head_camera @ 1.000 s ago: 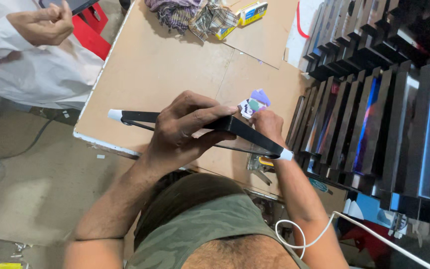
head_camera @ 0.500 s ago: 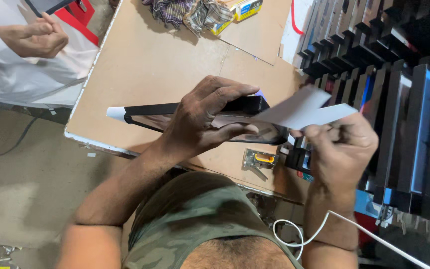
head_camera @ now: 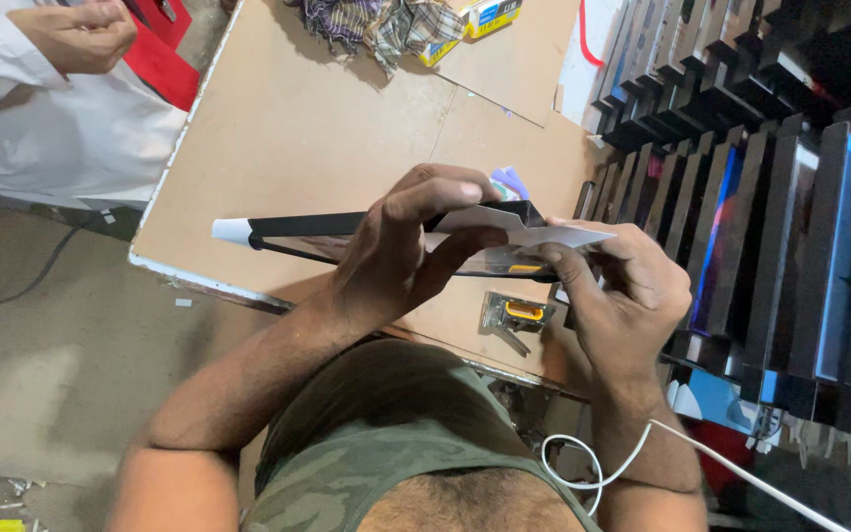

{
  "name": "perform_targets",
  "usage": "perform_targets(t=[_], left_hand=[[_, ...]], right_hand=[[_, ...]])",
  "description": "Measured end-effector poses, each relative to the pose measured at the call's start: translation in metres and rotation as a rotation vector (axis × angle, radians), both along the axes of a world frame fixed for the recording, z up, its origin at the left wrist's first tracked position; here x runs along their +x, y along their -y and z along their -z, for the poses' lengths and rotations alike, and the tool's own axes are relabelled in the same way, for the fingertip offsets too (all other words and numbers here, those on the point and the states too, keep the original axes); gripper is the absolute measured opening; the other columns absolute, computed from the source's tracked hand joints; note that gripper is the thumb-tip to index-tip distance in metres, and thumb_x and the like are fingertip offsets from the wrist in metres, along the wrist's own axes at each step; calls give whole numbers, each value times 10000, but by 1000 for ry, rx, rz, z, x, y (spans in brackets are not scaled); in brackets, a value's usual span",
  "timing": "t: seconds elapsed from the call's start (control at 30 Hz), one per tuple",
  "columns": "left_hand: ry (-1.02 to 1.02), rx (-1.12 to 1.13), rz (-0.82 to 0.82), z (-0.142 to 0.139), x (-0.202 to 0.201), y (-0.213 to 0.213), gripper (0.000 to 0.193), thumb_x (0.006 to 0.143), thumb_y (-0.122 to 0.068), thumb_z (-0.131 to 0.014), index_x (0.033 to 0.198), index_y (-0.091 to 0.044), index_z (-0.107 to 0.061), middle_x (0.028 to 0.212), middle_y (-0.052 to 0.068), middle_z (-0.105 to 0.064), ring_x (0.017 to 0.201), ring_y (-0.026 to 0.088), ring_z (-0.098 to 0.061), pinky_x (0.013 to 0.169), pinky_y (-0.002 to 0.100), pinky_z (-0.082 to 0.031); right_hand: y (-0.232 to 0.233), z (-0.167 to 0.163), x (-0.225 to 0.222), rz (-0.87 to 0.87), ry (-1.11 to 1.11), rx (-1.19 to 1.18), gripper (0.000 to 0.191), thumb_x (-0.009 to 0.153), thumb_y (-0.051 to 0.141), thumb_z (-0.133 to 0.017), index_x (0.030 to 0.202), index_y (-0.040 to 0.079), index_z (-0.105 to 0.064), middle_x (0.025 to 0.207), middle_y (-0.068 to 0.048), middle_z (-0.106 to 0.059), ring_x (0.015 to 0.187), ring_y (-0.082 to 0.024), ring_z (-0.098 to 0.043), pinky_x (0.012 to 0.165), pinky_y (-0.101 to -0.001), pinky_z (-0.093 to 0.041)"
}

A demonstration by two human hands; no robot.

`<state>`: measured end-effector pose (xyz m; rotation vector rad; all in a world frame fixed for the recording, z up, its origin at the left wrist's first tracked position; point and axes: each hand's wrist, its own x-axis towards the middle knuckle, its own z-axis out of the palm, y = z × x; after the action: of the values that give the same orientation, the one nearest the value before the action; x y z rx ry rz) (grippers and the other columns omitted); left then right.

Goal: The person peels white paper corner protectors and presses them onto the corners of framed pictures at a work table, using a hand stapler to secure them. They work through several frames one at a time, repositioning each frame on the table between corners.

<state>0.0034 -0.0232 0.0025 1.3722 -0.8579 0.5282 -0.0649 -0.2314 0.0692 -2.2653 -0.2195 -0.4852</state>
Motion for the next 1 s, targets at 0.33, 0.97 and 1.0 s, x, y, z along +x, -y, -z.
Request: perform_targets(t=[0.33,0.97,1.0], left_hand=[[-3,171,-13,0,-23,-1,360,920,-26,-863,1182,-116,-633,1138,56,-668,1059,210,-721,861,305,-648],[-171,505,-140,-54,-89,32,387,911,-171,-792,1276,-100,-684,938,99,-536,824,238,-596,735,388,-518],[-174,527,-207,-49,-93,34,381,906,-166,-793,1268,-99,-694,928,101,-529,809,250,-580,731,398,-509]], right_hand=[[12,-11,-9,-160,45,-27,333,804,36,-824,1103,-30,-696,999,-128,-707,908,-125,-702,758,-254,-575],[90,94,-40,115,447,-210,117,1023,127,-647,963,31,-618,987,-132,-653,935,-284,-602,859,-418,-430],[97,112,-46,99,352,-299,116,986,145,-693,970,45,-638,991,-125,-659,941,-293,-610,856,-431,-437]])
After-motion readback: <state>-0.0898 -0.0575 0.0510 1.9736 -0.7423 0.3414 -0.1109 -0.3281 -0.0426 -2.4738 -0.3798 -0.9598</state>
